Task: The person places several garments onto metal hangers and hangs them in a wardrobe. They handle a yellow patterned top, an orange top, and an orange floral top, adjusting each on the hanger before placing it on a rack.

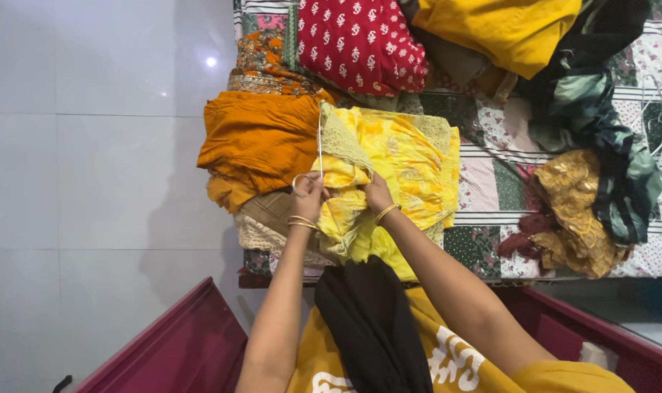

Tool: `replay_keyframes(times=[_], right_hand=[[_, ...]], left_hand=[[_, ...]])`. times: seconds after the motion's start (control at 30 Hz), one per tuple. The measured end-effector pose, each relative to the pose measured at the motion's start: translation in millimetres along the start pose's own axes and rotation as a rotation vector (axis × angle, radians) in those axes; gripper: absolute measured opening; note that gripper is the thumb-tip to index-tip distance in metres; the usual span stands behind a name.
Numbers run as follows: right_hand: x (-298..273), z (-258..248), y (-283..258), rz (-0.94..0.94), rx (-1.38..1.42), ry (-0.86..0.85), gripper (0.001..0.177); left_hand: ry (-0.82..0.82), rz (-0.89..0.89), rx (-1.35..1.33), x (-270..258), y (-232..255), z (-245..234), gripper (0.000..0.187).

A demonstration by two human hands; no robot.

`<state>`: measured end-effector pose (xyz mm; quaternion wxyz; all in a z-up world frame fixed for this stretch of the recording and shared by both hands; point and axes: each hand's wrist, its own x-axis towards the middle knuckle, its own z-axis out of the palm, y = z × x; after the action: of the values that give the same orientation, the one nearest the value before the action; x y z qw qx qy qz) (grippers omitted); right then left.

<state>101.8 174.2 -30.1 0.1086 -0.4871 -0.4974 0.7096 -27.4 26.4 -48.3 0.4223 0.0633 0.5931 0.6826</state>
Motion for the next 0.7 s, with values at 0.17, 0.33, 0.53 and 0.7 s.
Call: replay_keyframes(times=[0.17,0.33,0.53,0.7], right_hand=[[-18.7,-12.0,-15.3,-0.080,0.432,0.044,0.049],[-4.6,-57.7,-39.0,0.143,0.504,0.104,0.041],[-16.9,-66.5,-56.5,-0.014,-0.182,0.006,0.037],[-68.9,-4.9,-72.9,-0.341,-0.160,-0.139,0.035]], left_hand=[[0.007,0.149,0.139,-6.3,4.6,19.2,0.023],[0.019,-0.017,-0.052,-5.5,3.3,24.2,0.024],[0.103,0.084,0.043,-18.6,-43.9,67.5,0.021],[-0.018,-0.050,-0.093,-5.4,-64.9,59.2,0.022]])
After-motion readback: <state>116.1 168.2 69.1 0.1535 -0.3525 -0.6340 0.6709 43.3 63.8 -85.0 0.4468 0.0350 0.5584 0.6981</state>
